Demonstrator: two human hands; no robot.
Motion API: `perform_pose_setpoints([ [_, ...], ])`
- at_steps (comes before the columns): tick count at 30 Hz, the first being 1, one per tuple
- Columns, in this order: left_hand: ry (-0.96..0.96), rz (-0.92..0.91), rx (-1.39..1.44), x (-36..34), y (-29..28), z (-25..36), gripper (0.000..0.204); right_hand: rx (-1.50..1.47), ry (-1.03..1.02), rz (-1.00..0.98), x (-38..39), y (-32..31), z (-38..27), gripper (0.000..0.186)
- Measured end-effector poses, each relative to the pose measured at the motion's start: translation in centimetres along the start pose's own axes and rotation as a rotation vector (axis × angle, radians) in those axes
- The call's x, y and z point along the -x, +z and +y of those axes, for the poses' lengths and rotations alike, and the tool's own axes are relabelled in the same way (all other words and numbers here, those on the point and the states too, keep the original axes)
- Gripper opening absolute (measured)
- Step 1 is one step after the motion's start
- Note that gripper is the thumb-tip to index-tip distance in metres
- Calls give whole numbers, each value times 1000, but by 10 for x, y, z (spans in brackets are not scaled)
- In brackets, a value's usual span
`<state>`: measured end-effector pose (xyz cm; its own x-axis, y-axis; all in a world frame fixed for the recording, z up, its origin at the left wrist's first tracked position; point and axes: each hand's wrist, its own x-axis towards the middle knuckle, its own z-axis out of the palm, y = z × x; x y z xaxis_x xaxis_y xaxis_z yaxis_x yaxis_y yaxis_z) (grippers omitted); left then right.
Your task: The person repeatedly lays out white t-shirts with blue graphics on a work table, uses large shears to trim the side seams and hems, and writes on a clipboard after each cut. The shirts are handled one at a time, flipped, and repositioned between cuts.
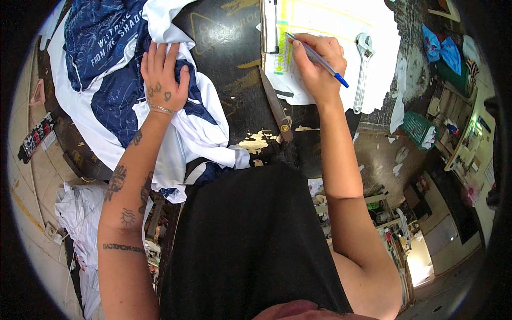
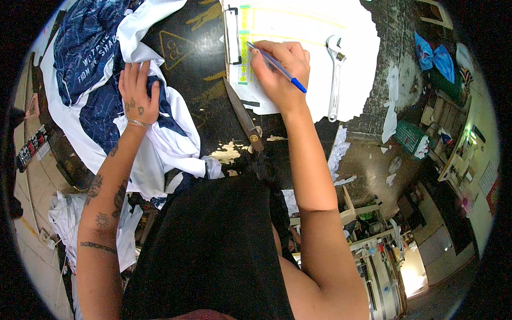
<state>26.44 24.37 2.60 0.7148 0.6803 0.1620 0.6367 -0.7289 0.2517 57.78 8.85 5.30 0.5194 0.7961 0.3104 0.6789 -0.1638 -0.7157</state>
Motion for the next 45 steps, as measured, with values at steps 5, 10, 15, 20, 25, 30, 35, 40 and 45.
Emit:
perform_pose_setpoints([
  [5,6,17,7,0,0,1,58,10,-2,-4,2,0,1,14],
  [10,3,18,5,0,0,1,58,-1,2,8,3,-1,0,14],
  [15,5,17,8,0,0,1,59,3,14,0,6,-3,-3,13],
  [20,13,31,6,0,1,1,59,58,-52,-22,8,-5,-2,12],
  [25,18,31,6,0,1,-1,59,12,6,-24,11,-6,-2,13],
  [30,21,39,9,0,2,-1,58,0,17,-27,14,-8,-4,13],
  [35,13,33,17,0,2,-1,58,0,27,-32,15,-9,-5,13],
  [40,13,35,12,0,2,-1,58,6,-4,-35,15,-8,-3,13],
  [45,24,50,22,0,2,-1,58,6,0,-33,16,-8,-2,13],
])
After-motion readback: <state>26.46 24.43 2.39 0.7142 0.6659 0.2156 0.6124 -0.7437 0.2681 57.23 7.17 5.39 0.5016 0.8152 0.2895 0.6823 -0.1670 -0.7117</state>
